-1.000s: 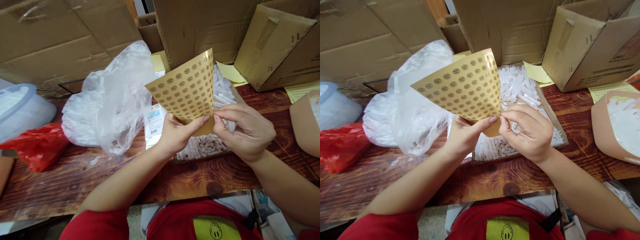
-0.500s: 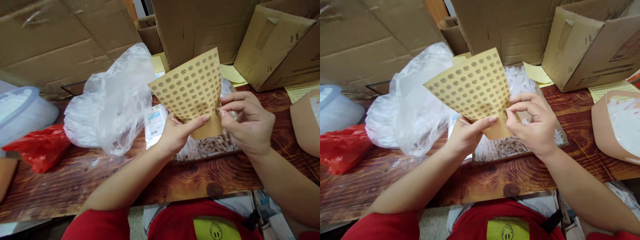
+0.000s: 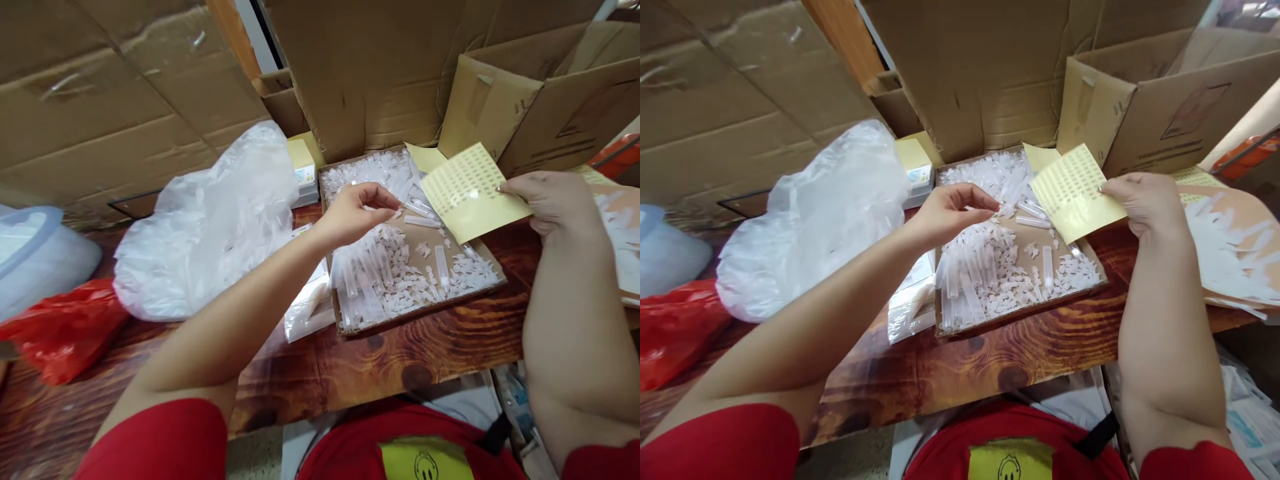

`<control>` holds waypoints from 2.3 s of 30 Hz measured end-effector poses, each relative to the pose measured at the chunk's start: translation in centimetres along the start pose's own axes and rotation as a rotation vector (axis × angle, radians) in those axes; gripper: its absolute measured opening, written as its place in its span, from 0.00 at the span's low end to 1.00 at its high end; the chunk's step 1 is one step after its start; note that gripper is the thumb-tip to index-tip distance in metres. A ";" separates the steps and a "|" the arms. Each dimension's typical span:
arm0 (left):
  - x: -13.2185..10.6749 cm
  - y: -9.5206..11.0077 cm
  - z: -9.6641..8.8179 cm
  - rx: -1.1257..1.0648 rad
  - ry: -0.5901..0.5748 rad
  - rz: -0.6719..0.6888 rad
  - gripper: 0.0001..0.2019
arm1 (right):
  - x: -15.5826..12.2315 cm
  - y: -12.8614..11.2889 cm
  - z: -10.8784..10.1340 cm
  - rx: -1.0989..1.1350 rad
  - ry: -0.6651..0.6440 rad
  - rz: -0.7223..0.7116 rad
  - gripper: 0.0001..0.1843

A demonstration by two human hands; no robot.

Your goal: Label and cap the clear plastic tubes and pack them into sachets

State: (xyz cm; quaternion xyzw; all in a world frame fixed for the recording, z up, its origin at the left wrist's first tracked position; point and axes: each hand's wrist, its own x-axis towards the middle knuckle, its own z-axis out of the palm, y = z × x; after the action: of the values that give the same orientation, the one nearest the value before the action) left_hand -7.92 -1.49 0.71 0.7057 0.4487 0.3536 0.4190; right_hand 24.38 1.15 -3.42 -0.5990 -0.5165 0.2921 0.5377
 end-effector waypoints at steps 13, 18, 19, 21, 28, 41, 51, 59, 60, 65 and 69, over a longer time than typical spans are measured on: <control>6.8 -1.4 6.1 1.245 -0.417 0.242 0.25 | -0.3 -1.1 1.9 -0.812 0.083 0.226 0.07; 7.6 -2.0 7.4 1.350 -0.377 0.311 0.30 | -0.6 -0.6 2.6 -0.611 0.173 -0.104 0.05; 7.8 -2.1 7.6 1.365 -0.386 0.304 0.29 | -0.7 -0.6 2.7 -0.563 0.177 -0.148 0.05; 8.0 -2.2 7.8 1.392 -0.416 0.278 0.27 | -0.9 -0.7 3.0 -0.479 0.183 -0.218 0.04; 7.6 0.1 6.6 1.374 -0.474 0.272 0.24 | -3.1 -2.0 4.3 -0.282 -0.289 -0.383 0.03; 3.3 3.9 -1.1 0.528 -0.414 0.002 0.09 | -7.1 -3.4 7.9 -0.328 -0.494 -0.667 0.05; -2.9 0.2 1.9 -0.461 0.001 -0.038 0.21 | -11.1 -6.1 8.6 0.169 -0.718 -0.349 0.04; -7.1 -0.1 0.6 -0.399 0.124 0.114 0.17 | -11.4 -6.8 7.7 0.279 -0.543 -0.531 0.07; -7.6 -0.2 0.5 -0.347 0.096 0.132 0.16 | -11.6 -7.0 7.7 0.289 -0.428 -0.587 0.09; -8.5 -0.5 0.3 -0.055 -0.051 0.262 0.07 | -13.1 -7.4 7.4 0.153 -0.120 -0.849 0.20; -8.1 -0.3 -0.1 -0.023 -0.148 0.304 0.06 | -13.5 -7.4 6.7 0.024 -0.233 -0.901 0.20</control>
State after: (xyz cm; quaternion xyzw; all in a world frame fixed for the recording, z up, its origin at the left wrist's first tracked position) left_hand -10.92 -8.94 -0.49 0.7849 0.3004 0.3651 0.4005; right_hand 12.03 -9.97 -0.92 -0.2720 -0.7789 0.1009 0.5560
